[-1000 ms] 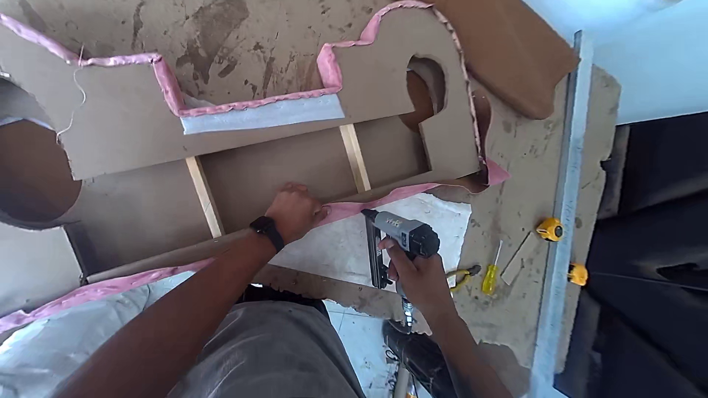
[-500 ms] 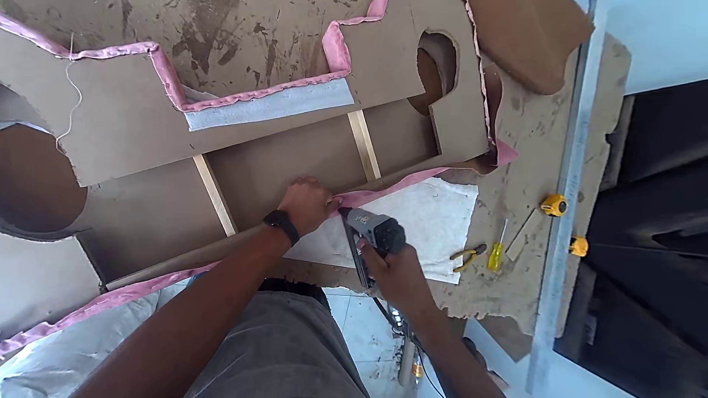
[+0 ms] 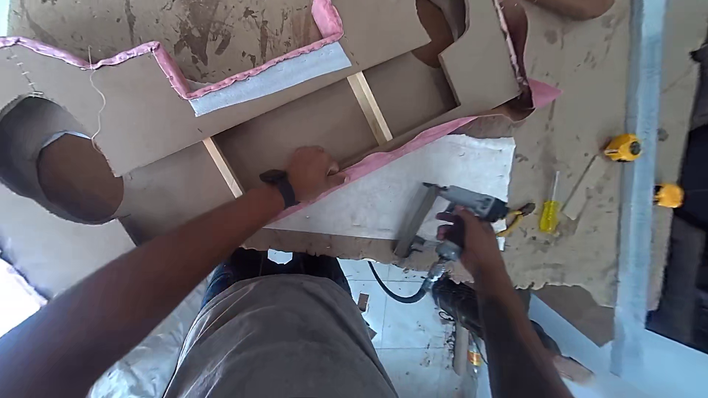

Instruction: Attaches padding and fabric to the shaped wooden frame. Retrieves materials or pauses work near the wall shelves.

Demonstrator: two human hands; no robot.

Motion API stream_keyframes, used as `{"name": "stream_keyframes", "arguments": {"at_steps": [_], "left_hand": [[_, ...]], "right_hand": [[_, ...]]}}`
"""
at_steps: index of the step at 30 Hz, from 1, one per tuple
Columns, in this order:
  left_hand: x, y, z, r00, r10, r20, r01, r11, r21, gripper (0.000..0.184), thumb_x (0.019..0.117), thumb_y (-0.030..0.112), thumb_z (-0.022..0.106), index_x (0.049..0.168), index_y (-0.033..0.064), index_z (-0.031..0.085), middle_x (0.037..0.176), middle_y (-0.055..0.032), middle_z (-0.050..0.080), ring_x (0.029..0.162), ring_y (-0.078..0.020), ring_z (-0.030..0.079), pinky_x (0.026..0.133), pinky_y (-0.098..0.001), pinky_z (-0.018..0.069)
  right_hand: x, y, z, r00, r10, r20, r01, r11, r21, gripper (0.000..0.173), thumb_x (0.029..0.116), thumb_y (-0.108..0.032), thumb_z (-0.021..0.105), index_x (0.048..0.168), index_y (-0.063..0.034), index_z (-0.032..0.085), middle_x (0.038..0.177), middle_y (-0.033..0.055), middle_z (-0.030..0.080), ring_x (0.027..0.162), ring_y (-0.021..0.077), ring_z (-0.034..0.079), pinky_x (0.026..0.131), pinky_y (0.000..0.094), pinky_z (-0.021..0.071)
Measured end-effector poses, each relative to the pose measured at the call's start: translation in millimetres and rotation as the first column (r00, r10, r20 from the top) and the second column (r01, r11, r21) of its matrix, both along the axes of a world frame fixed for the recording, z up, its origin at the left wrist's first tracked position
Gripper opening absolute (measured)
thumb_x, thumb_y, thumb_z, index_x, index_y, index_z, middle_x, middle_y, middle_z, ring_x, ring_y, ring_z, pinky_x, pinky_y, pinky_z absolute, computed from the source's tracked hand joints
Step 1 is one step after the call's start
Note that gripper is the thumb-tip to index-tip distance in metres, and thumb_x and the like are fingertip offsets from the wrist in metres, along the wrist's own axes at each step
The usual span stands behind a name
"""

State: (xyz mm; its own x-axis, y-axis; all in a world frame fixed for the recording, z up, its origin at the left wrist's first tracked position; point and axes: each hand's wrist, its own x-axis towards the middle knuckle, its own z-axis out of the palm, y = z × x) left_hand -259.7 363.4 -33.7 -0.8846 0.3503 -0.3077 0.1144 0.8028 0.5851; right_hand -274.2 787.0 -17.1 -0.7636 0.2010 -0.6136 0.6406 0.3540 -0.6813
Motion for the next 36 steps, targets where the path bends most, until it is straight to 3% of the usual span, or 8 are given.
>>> {"name": "stream_keyframes", "arguments": {"at_steps": [5,7,9,13,16,19,28,36], "left_hand": [[78,-14,26,0.973,-0.188,-0.133,0.162,0.969,-0.186,0.033,0.0962,0.049,0.062,0.086,0.0187,0.071,0.094,-0.0007,0.068,0.098,-0.0232,0.064,0.086,-0.0493,0.0505],[112,-19,15,0.959,-0.16,-0.235,0.112,0.972,-0.205,0.029,0.0976,0.044,0.061,0.086,0.0185,0.071,0.092,0.0007,0.068,0.095,-0.0218,0.064,0.082,-0.0462,0.0506],[126,-25,1,0.933,-0.16,-0.322,0.094,0.973,-0.212,0.03,0.0987,0.04,0.057,0.081,0.0184,0.067,0.083,0.0022,0.064,0.088,-0.0199,0.061,0.075,-0.0419,0.0462],[124,-27,-8,0.924,-0.181,-0.336,0.11,0.969,-0.222,0.026,0.0966,0.04,0.057,0.089,0.0203,0.072,0.089,0.0036,0.069,0.09,-0.0182,0.064,0.078,-0.0416,0.0491],[116,-22,4,0.966,-0.163,-0.203,0.098,0.951,-0.294,0.022,0.0893,0.041,0.065,0.092,0.0193,0.07,0.093,0.001,0.07,0.097,-0.0218,0.066,0.084,-0.0464,0.0526],[110,-9,13,0.985,-0.133,-0.115,0.087,0.937,-0.337,0.027,0.0938,0.042,0.063,0.097,0.0166,0.072,0.096,-0.0024,0.071,0.1,-0.0244,0.067,0.089,-0.0489,0.052],[102,-28,-20,0.925,-0.165,-0.343,0.155,0.986,-0.055,0.032,0.0984,0.037,0.06,0.076,0.0149,0.069,0.075,0.0008,0.066,0.082,-0.0183,0.065,0.082,-0.0399,0.0507],[93,-31,-24,0.845,0.148,-0.514,-0.072,0.984,0.165,0.027,0.0943,0.025,0.062,0.071,0.0124,0.064,0.071,-0.0025,0.066,0.078,-0.0224,0.068,0.08,-0.0418,0.055]], "right_hand": [[23,15,5,0.959,0.201,-0.202,-0.088,0.882,0.462,0.056,0.1003,-0.046,0.06,0.134,-0.0019,0.061,0.133,0.0258,0.059,0.122,0.0403,0.058,0.101,0.0649,0.0454],[57,-47,20,0.921,0.288,-0.261,-0.153,0.886,0.437,0.048,0.1049,-0.043,0.054,0.132,-0.0043,0.06,0.123,0.0191,0.064,0.112,0.032,0.065,0.094,0.0565,0.0542],[94,-143,17,0.933,0.291,-0.212,-0.266,0.954,0.142,0.043,0.1085,-0.047,0.044,0.12,-0.0104,0.064,0.096,0.0046,0.068,0.08,0.0151,0.067,0.069,0.0402,0.0595],[99,-269,-18,0.911,0.408,0.051,-0.407,0.913,-0.038,0.072,0.0907,-0.081,0.046,0.085,-0.0129,0.069,0.071,0.0071,0.064,0.066,0.0261,0.064,0.06,0.055,0.0528],[109,-269,-15,0.929,0.37,-0.003,-0.37,0.928,-0.035,0.062,0.1012,-0.066,0.045,0.082,-0.0101,0.063,0.062,0.0088,0.053,0.052,0.025,0.052,0.047,0.0458,0.0442],[118,-270,-8,0.94,0.342,0.005,-0.341,0.938,0.063,0.057,0.1057,-0.056,0.043,0.078,-0.0096,0.059,0.063,0.0093,0.053,0.056,0.0268,0.054,0.052,0.0486,0.0458],[112,-286,-5,0.969,0.246,0.005,-0.246,0.969,-0.005,0.05,0.106,-0.039,0.049,0.063,-0.0122,0.054,0.057,0.0029,0.047,0.052,0.0192,0.049,0.053,0.0409,0.0417],[68,-306,30,0.897,0.42,0.14,-0.438,0.885,0.156,0.048,0.1037,-0.042,0.048,0.07,-0.0107,0.061,0.063,0.0031,0.055,0.06,0.0196,0.057,0.059,0.0452,0.0481]]}}
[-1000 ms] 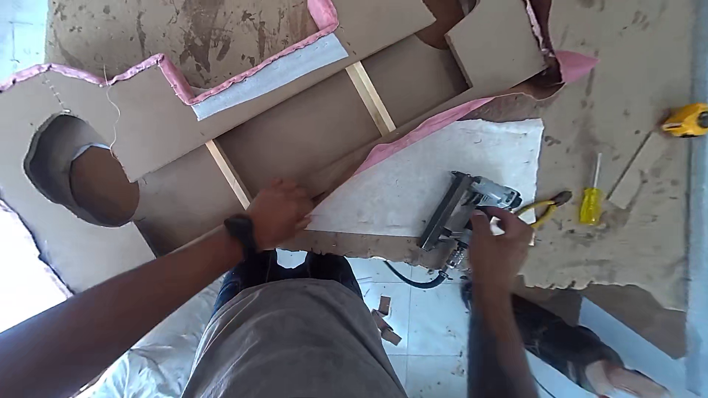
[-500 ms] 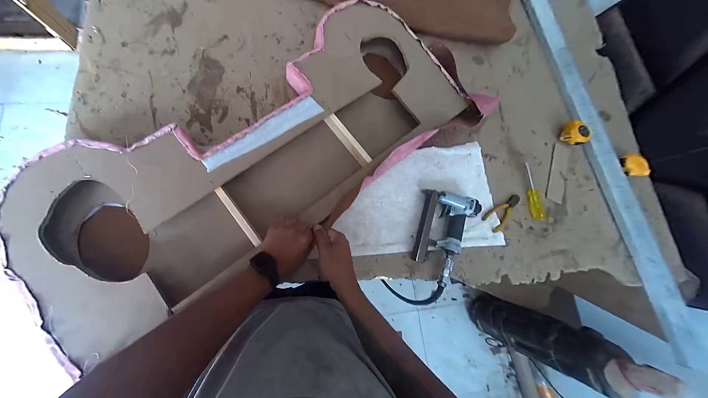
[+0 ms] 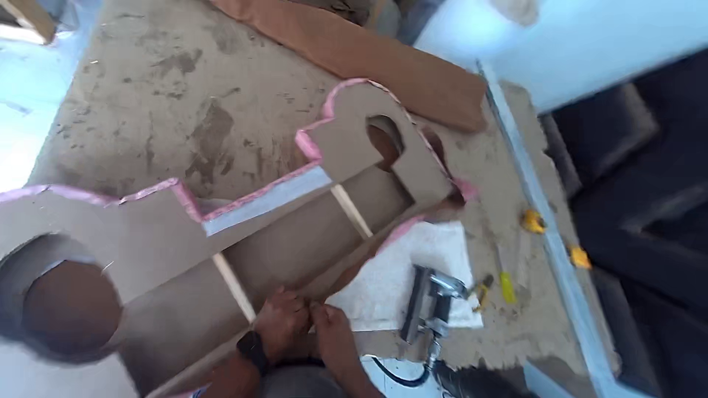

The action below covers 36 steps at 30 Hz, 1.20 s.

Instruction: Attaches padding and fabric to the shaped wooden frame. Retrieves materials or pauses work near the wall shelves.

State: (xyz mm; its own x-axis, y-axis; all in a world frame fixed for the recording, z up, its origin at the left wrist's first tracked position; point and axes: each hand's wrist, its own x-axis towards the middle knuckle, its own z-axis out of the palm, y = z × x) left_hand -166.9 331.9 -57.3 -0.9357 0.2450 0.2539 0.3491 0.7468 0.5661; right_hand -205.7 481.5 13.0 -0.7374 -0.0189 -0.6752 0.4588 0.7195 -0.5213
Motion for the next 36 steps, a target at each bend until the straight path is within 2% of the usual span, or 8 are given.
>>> {"name": "stream_keyframes", "arguments": {"at_steps": [5,8,13,17,23,27,30,36], "left_hand": [[18,4,-7,0.991,0.1,0.085,-0.103,0.994,0.025,0.03,0.0977,0.028,0.063,0.072,0.0122,0.065,0.068,-0.0002,0.062,0.074,-0.0186,0.064,0.075,-0.038,0.0544],[19,6,-9,0.976,0.217,0.022,-0.217,0.976,-0.004,0.036,0.0983,0.03,0.063,0.067,0.014,0.06,0.064,0.0015,0.057,0.069,-0.0172,0.059,0.073,-0.0369,0.0471],[18,15,-7,0.936,0.352,0.012,-0.351,0.935,-0.047,0.036,0.098,0.033,0.065,0.065,0.017,0.063,0.065,0.0037,0.058,0.071,-0.016,0.057,0.077,-0.0389,0.0433],[19,19,-4,0.918,0.396,0.014,-0.394,0.915,-0.082,0.04,0.0989,0.036,0.064,0.064,0.0166,0.063,0.067,0.0026,0.059,0.074,-0.0185,0.058,0.077,-0.0419,0.0442],[20,20,-5,0.912,0.409,0.004,-0.407,0.909,-0.088,0.043,0.0991,0.038,0.064,0.062,0.0162,0.058,0.066,0.0024,0.055,0.073,-0.0186,0.055,0.075,-0.0408,0.0412],[19,18,-9,0.911,0.411,0.026,-0.407,0.909,-0.094,0.043,0.1004,0.04,0.061,0.064,0.0167,0.06,0.067,0.0034,0.056,0.074,-0.0171,0.056,0.073,-0.0393,0.042],[19,18,-8,0.91,0.411,0.058,-0.406,0.91,-0.085,0.045,0.1016,0.042,0.058,0.064,0.017,0.061,0.068,0.0039,0.058,0.076,-0.0165,0.058,0.072,-0.0386,0.0432],[21,19,-8,0.902,0.417,0.114,-0.41,0.908,-0.084,0.045,0.1034,0.043,0.054,0.069,0.0167,0.067,0.073,0.0033,0.063,0.081,-0.0169,0.061,0.077,-0.0388,0.0467]], "right_hand": [[-17,13,-13,0.967,0.203,0.153,-0.182,0.974,-0.137,0.045,0.1063,-0.042,0.045,0.08,-0.0112,0.064,0.064,0.0023,0.054,0.057,0.0181,0.054,0.055,0.0393,0.047],[-26,63,-14,0.999,0.045,0.002,-0.041,0.939,-0.343,0.033,0.1071,-0.026,0.045,0.111,-0.0003,0.066,0.081,0.0069,0.065,0.068,0.0192,0.064,0.062,0.0387,0.0565],[-52,277,-26,0.88,-0.111,-0.461,0.215,0.96,0.178,0.043,0.1034,-0.031,0.057,0.127,0.0047,0.057,0.109,0.0196,0.066,0.095,0.0285,0.066,0.083,0.0502,0.0565],[-58,336,-59,0.888,-0.237,-0.394,0.374,0.872,0.317,0.066,0.094,-0.049,0.07,0.134,0.0018,0.057,0.112,0.0224,0.068,0.101,0.0353,0.067,0.089,0.0589,0.0533],[-56,320,-42,0.843,-0.306,-0.443,0.356,0.934,0.032,0.065,0.0812,-0.014,0.08,0.136,0.0034,0.049,0.108,0.0187,0.066,0.09,0.0276,0.068,0.079,0.0499,0.0592],[-25,243,28,0.883,-0.172,-0.436,-0.009,0.924,-0.382,0.037,0.0935,-0.017,0.066,0.124,0.0027,0.057,0.089,0.0135,0.074,0.068,0.0259,0.071,0.063,0.0427,0.0622],[-7,171,44,0.898,0.095,-0.43,-0.24,0.924,-0.297,0.038,0.1004,-0.031,0.065,0.132,-0.0108,0.062,0.097,0.0057,0.074,0.064,0.0196,0.068,0.056,0.0382,0.0604],[-10,102,33,0.892,0.339,-0.299,-0.323,0.941,0.104,0.023,0.0991,-0.043,0.061,0.099,-0.0214,0.067,0.065,-0.0033,0.064,0.049,0.0134,0.061,0.047,0.0373,0.0567]]}}
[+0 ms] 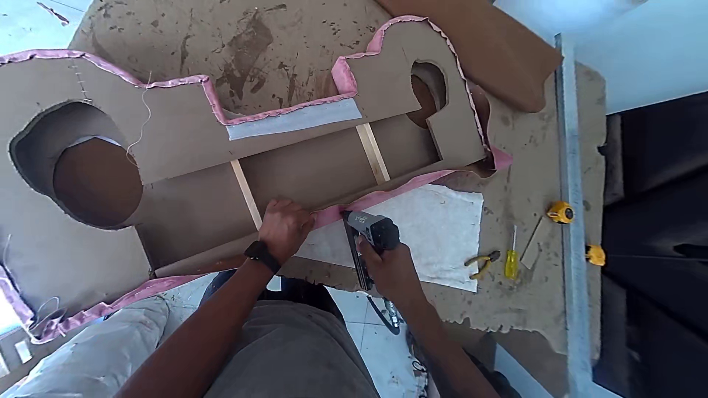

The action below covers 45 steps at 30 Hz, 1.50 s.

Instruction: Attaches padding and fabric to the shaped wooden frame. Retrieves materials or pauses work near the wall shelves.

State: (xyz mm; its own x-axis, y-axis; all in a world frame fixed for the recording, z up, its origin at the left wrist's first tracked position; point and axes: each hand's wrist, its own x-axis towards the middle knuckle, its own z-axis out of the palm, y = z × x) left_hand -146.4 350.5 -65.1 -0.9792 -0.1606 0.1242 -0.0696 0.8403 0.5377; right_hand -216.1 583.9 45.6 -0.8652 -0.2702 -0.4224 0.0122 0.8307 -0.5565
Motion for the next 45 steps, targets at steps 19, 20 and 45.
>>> {"name": "stream_keyframes", "arguments": {"at_steps": [19,20,45], "left_hand": [[-23,-27,20,0.899,-0.221,0.378,0.118,0.954,0.277,0.052,0.1014,0.052,0.055,0.065,0.0153,0.062,0.072,-0.0008,0.063,0.077,-0.0194,0.064,0.072,-0.0463,0.0539],[-28,-32,23,0.865,-0.265,0.425,0.145,0.945,0.293,0.052,0.1002,0.054,0.056,0.066,0.0154,0.063,0.071,-0.0019,0.062,0.073,-0.0208,0.064,0.068,-0.0487,0.0536],[53,-67,42,0.754,-0.566,0.334,0.633,0.762,-0.137,0.02,0.0963,0.035,0.065,0.092,0.0178,0.073,0.088,0.0013,0.071,0.092,-0.0196,0.066,0.085,-0.0427,0.0505]], "right_hand": [[26,56,-3,0.924,-0.254,0.286,0.321,0.921,-0.22,0.036,0.104,-0.038,0.057,0.12,-0.0069,0.067,0.071,0.0162,0.068,0.056,0.0298,0.068,0.056,0.0455,0.0618],[16,86,-14,0.896,-0.335,0.293,0.407,0.882,-0.237,0.038,0.1049,-0.038,0.055,0.121,-0.0052,0.066,0.076,0.018,0.07,0.056,0.0301,0.067,0.056,0.046,0.0614],[119,-123,-54,0.919,-0.263,0.295,0.34,0.906,-0.251,0.049,0.1077,-0.037,0.048,0.068,-0.0109,0.057,0.058,0.0028,0.049,0.054,0.0181,0.051,0.054,0.0389,0.0443]]}}
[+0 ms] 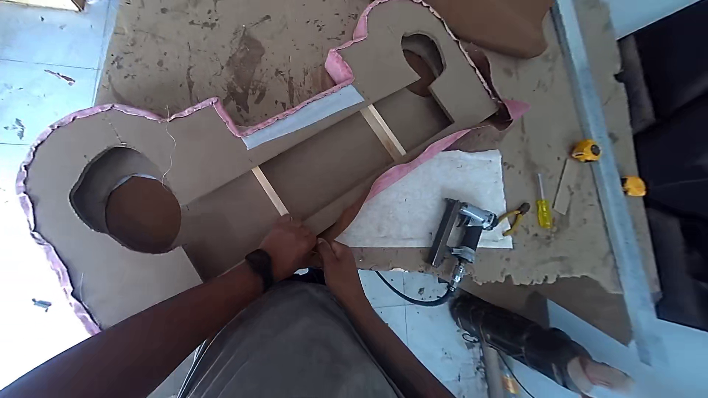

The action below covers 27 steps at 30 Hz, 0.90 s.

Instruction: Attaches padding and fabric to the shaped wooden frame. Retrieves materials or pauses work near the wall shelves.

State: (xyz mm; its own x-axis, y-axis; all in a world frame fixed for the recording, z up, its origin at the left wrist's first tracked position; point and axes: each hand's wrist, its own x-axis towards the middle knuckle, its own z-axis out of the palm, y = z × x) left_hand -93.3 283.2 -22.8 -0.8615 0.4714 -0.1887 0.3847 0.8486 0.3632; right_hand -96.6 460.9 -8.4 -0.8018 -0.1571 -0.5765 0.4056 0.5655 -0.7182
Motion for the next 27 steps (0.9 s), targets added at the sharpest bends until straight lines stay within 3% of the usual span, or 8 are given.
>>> {"name": "stream_keyframes", "arguments": {"at_steps": [4,8,16,18,20,22,24,27], "left_hand": [[-11,-9,-16,1.0,-0.01,-0.024,0.015,0.974,0.228,0.026,0.0995,0.029,0.057,0.088,0.0102,0.071,0.085,-0.005,0.071,0.093,-0.0242,0.069,0.091,-0.0446,0.0528],[0,-13,-35,0.983,0.122,-0.134,-0.056,0.906,0.419,0.027,0.0973,0.027,0.058,0.077,0.0109,0.067,0.075,-0.0038,0.067,0.082,-0.0228,0.069,0.083,-0.0417,0.0555],[3,-11,-37,0.919,0.364,-0.15,-0.271,0.86,0.432,0.031,0.0968,0.027,0.058,0.069,0.0128,0.061,0.068,-0.0009,0.062,0.075,-0.019,0.066,0.075,-0.0361,0.0557],[5,-7,-39,0.889,0.425,-0.171,-0.32,0.844,0.431,0.035,0.0984,0.029,0.059,0.067,0.0134,0.06,0.067,0.0004,0.061,0.073,-0.0172,0.065,0.073,-0.035,0.055],[5,-6,-41,0.854,0.481,-0.2,-0.37,0.831,0.416,0.041,0.1004,0.034,0.061,0.065,0.0133,0.058,0.065,0.0004,0.06,0.07,-0.017,0.063,0.069,-0.0353,0.053],[6,-3,-42,0.83,0.52,-0.201,-0.41,0.813,0.413,0.044,0.1014,0.036,0.061,0.064,0.0133,0.058,0.065,0.0004,0.058,0.068,-0.0171,0.061,0.066,-0.0363,0.0517],[10,2,-40,0.809,0.556,-0.189,-0.454,0.796,0.401,0.044,0.1008,0.035,0.062,0.063,0.0136,0.058,0.064,0.0006,0.057,0.066,-0.0172,0.059,0.064,-0.0367,0.0505],[5,2,-37,0.799,0.57,-0.194,-0.481,0.798,0.363,0.045,0.1009,0.036,0.061,0.062,0.0138,0.057,0.062,0.0011,0.054,0.066,-0.0173,0.057,0.064,-0.0368,0.0481]], "right_hand": [[-16,-8,1,1.0,0.019,0.01,-0.019,0.997,0.075,0.047,0.1046,-0.036,0.048,0.066,-0.0116,0.057,0.058,0.0005,0.048,0.054,0.0167,0.05,0.055,0.0401,0.0435],[-27,-21,17,0.988,0.12,0.099,-0.137,0.973,0.188,0.045,0.1032,-0.038,0.048,0.067,-0.0135,0.058,0.059,-0.0003,0.05,0.057,0.0169,0.053,0.057,0.0418,0.0447],[-76,-28,16,0.84,0.516,0.166,-0.542,0.785,0.302,0.049,0.104,-0.047,0.041,0.074,-0.0144,0.061,0.067,0.0019,0.056,0.067,0.0198,0.06,0.063,0.0465,0.0482],[-78,-10,12,0.875,0.481,0.051,-0.481,0.855,0.194,0.046,0.1052,-0.048,0.045,0.08,-0.0159,0.066,0.068,-0.0013,0.058,0.065,0.0151,0.059,0.062,0.0414,0.0495],[-88,26,16,0.947,0.307,-0.091,-0.297,0.949,0.108,0.035,0.1059,-0.034,0.051,0.098,-0.0093,0.074,0.078,0.0007,0.067,0.069,0.0132,0.064,0.065,0.0378,0.0563],[-103,105,14,0.962,0.092,-0.257,-0.045,0.982,0.182,0.027,0.1057,-0.024,0.052,0.109,-0.0043,0.071,0.087,0.0057,0.07,0.074,0.0167,0.068,0.068,0.0403,0.0604],[-110,215,4,0.921,-0.032,-0.388,0.186,0.912,0.365,0.033,0.1047,-0.029,0.056,0.117,0.0005,0.067,0.098,0.0153,0.07,0.086,0.0262,0.07,0.078,0.0502,0.0595],[-117,343,-13,0.879,-0.184,-0.44,0.403,0.781,0.478,0.061,0.0961,-0.043,0.067,0.13,0.0074,0.059,0.113,0.0293,0.064,0.103,0.0425,0.064,0.09,0.0626,0.0518]]}}
